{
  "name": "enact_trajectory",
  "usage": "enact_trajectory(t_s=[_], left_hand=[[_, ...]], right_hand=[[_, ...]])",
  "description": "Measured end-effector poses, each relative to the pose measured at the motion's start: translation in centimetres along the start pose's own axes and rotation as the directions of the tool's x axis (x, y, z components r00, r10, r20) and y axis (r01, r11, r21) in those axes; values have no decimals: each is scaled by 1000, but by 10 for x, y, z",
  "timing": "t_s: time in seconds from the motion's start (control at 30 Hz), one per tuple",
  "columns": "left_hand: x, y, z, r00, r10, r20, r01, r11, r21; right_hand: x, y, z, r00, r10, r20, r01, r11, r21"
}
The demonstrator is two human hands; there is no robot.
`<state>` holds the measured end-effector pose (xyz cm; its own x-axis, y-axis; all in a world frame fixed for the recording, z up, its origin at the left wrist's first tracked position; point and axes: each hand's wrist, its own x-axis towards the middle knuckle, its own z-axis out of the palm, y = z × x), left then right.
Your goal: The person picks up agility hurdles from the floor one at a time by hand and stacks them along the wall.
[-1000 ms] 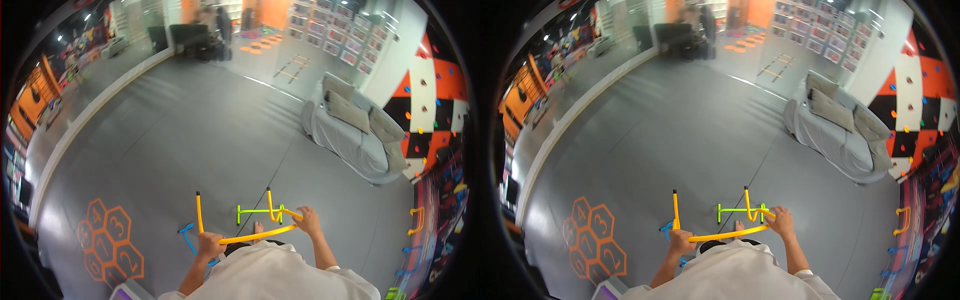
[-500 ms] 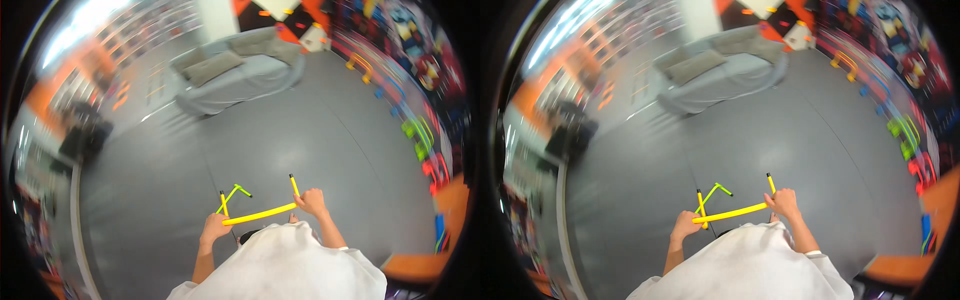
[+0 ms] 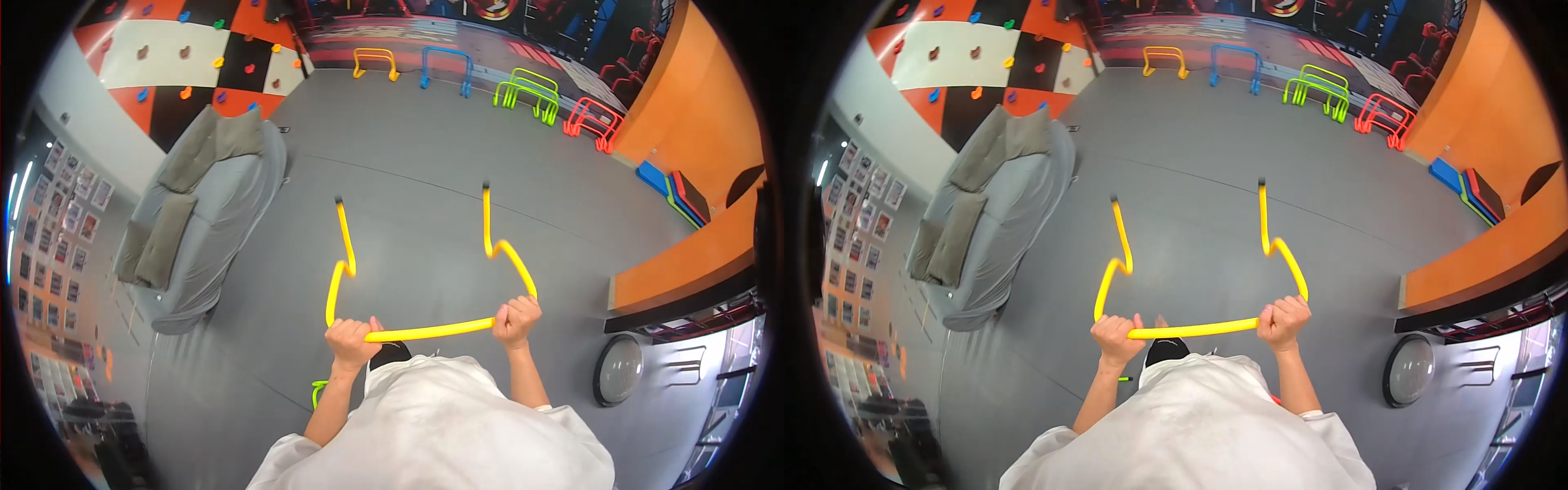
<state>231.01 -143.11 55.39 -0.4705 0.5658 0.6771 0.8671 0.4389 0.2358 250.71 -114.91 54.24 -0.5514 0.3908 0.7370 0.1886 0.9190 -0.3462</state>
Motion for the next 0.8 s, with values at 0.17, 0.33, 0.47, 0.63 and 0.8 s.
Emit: enact_trajectory(t_s=[0.17, 0.33, 0.47, 0.63, 0.8], left_hand=[[52, -74, 74, 997, -58, 47, 62, 994, -90], [138, -166, 110, 998, -59, 26, 62, 988, -140], [206, -228, 118, 994, -31, -108, 20, 995, -99], [276, -274, 141, 993, -30, -117, 18, 994, -103], [361, -337, 204, 999, -40, -35, 37, 995, -89]], right_hand=[[59, 3, 77, 999, 52, 8, -51, 996, -75], [132, 23, 179, 989, 143, 42, -144, 990, 11], [228, 5, 220, 999, -37, 22, 38, 997, -65], [301, 27, 281, 993, -74, -94, 76, 997, 18], [377, 75, 373, 993, 28, 115, -33, 999, 41]])
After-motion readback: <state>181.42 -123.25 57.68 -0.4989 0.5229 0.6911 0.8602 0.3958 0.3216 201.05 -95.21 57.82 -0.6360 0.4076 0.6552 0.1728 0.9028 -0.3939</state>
